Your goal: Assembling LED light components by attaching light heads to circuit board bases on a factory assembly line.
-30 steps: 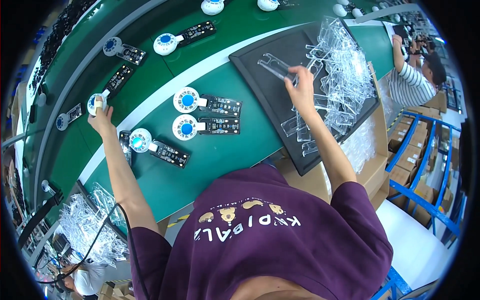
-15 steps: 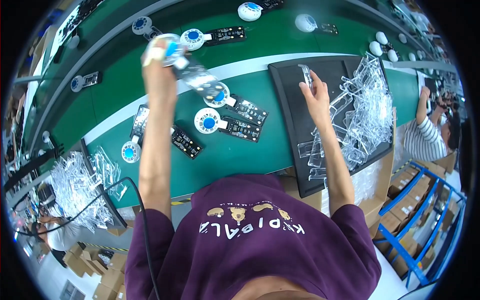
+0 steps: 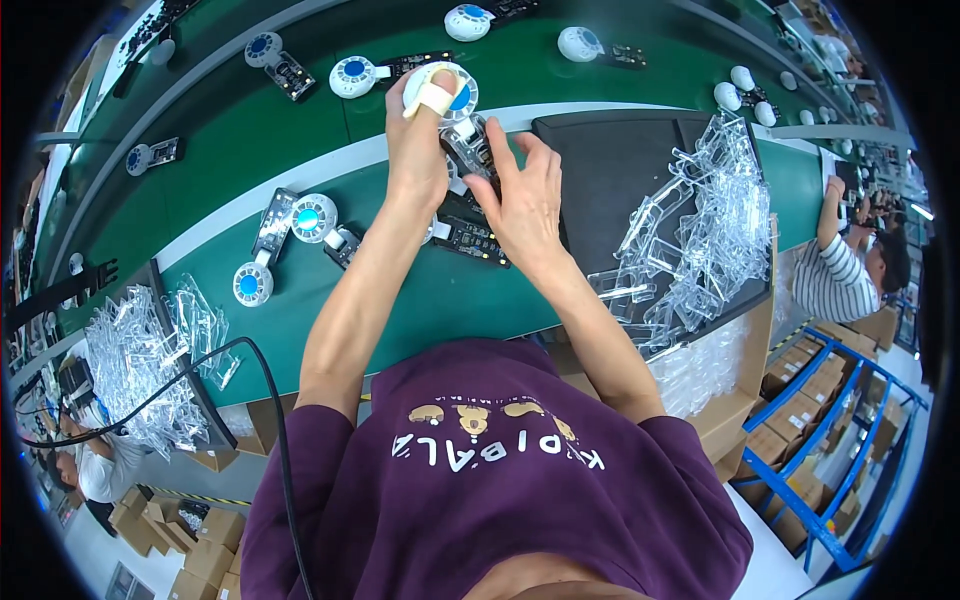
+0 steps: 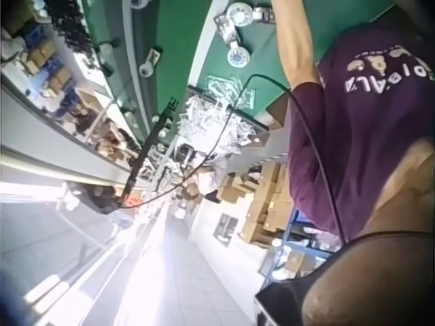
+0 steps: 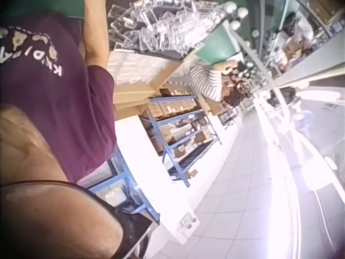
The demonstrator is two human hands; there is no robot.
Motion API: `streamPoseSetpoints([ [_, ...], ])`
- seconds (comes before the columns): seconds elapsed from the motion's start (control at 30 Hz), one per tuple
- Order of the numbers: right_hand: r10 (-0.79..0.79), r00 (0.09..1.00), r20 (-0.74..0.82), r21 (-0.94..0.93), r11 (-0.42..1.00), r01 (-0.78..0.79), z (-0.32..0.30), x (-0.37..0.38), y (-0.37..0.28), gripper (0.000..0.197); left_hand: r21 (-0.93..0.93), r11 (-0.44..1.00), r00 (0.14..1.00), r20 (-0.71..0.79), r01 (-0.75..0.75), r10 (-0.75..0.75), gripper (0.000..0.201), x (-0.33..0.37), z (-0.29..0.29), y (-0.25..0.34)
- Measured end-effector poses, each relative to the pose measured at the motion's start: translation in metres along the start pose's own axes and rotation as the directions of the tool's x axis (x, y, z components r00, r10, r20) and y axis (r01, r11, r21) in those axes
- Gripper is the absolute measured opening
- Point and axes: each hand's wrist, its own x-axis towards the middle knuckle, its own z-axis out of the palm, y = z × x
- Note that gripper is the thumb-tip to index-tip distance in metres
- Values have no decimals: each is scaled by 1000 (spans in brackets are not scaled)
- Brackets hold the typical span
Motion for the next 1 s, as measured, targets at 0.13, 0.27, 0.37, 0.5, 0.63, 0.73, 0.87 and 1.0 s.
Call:
streamPoseSetpoints([
  [0.13, 141, 979, 149, 428, 883, -192, -2, 0, 4, 59, -131, 989, 994, 94, 76, -64, 46, -12, -7, 0],
  [0.27, -190, 981, 33, 222, 958, 178, -4, 10, 17, 48, -176, 952, 957, 192, 249, -215, 46, -18, -17, -4],
  [0.37, 277, 959, 62, 478, 835, -272, 11, 15, 13, 36, 6, 957, 946, 150, 288, -286, 43, -20, -14, 1],
  [0.5, 628, 729, 272, 673, 418, -611, 36, 22, 19, 39, -7, 1000, 997, 81, 8, -7, 28, -21, -4, 2],
  [0.63, 651, 697, 301, 629, 414, -658, 65, 33, 29, 47, 51, 995, 994, 68, -89, 85, 32, -4, -12, -9],
  [0.73, 688, 628, 363, 585, 356, -729, 91, 59, 36, 48, 270, 962, 999, -11, 33, -31, 48, 40, -25, -27],
  [0.87, 618, 768, 171, 356, 688, -633, 134, 102, 80, 38, 954, 172, 800, 98, -245, 592, 75, 78, -93, -17],
  [1.0, 433, 874, 219, -49, 900, -434, 167, 130, 67, 24, 889, 363, 841, -408, 279, 354, 75, 127, -193, 28],
])
